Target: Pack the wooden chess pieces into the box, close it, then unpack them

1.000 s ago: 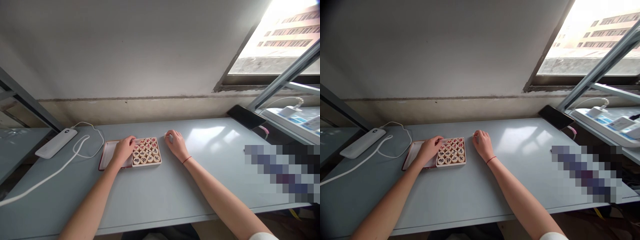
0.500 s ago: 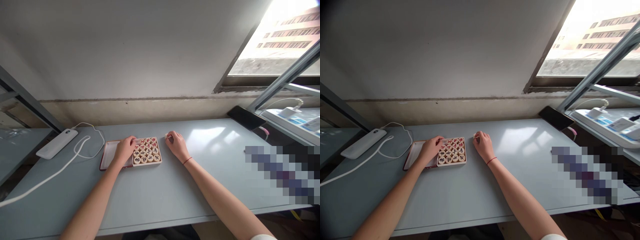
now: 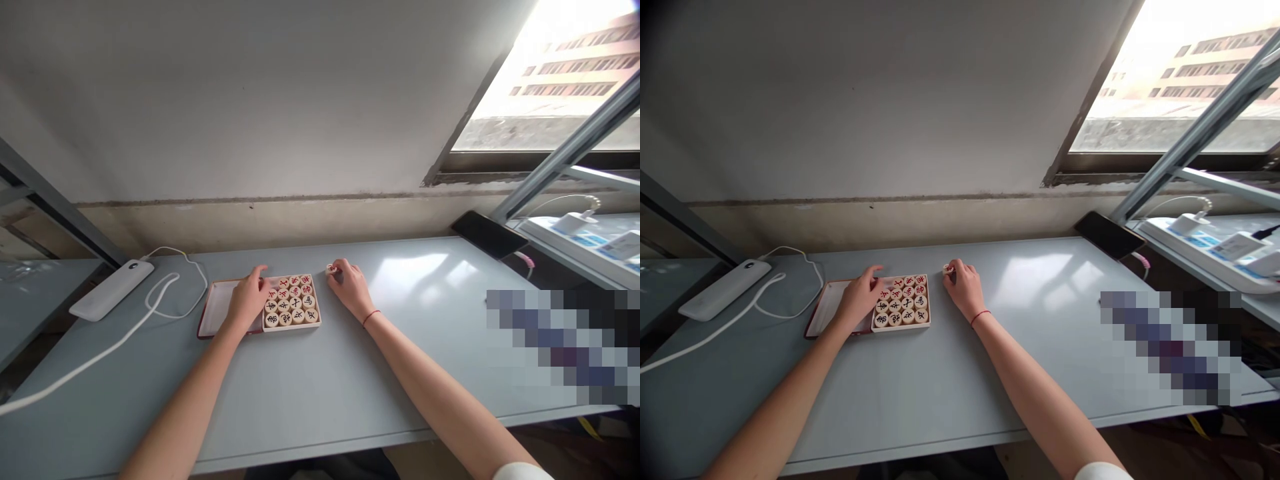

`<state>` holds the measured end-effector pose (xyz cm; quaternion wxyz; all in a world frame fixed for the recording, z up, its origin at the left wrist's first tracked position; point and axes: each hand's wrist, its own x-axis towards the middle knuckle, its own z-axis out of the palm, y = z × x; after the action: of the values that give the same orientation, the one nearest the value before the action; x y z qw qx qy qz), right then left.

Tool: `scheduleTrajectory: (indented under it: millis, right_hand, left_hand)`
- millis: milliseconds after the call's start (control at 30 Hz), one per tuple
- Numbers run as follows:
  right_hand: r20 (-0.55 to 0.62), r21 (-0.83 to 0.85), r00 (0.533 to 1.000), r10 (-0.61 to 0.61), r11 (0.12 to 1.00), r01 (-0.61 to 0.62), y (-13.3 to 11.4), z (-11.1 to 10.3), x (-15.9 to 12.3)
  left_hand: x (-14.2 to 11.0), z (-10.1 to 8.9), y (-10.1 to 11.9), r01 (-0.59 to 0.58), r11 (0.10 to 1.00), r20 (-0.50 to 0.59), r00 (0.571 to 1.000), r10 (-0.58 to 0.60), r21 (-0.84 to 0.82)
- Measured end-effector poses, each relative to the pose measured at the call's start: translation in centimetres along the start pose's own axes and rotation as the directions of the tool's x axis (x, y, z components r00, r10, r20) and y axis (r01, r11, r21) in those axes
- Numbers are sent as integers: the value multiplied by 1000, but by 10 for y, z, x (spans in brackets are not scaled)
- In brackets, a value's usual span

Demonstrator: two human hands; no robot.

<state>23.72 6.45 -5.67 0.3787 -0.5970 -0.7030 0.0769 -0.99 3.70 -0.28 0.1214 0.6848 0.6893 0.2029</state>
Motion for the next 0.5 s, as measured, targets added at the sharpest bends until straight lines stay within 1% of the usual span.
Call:
scheduleTrajectory:
  millis: [67, 133, 200, 233, 267, 300, 400, 467, 500]
  right_hand:
    - [6, -3, 1000, -1, 1000, 1, -1, -1, 0]
    - [-42, -33, 999, -11, 999, 10, -4, -4, -1]
    - [-110, -68, 993, -38, 997, 31, -11, -7, -4]
    - [-121, -72, 991, -55, 996, 47, -16, -9, -6]
    - [-105, -60, 992, -69, 996, 63, -22, -9, -9]
    - [-66, -32, 995, -75, 997, 73, -28, -9, -13]
    - [83, 85, 994, -72, 994, 65, -45, -5, -23]
    - [131, 134, 988, -78, 989, 60, -51, -2, -26]
    - [133, 147, 988, -81, 987, 61, -52, -2, -27]
  left_hand:
    - [-2, 0, 2, -24, 999, -63, 998, 26, 44]
    - [-5, 0, 6, -81, 987, -107, 990, 97, 140]
    - [-9, 0, 12, -118, 959, -117, 981, 153, 259]
    - [-10, 0, 15, -119, 945, -109, 981, 159, 306]
    - [-12, 1, 19, -113, 935, -95, 984, 154, 337]
    - [-14, 1, 22, -107, 929, -76, 987, 143, 354]
    - [-17, 5, 30, -106, 926, -30, 992, 126, 363]
    - [-18, 8, 32, -107, 927, -33, 991, 127, 359]
    - [-18, 9, 33, -106, 929, -40, 991, 129, 354]
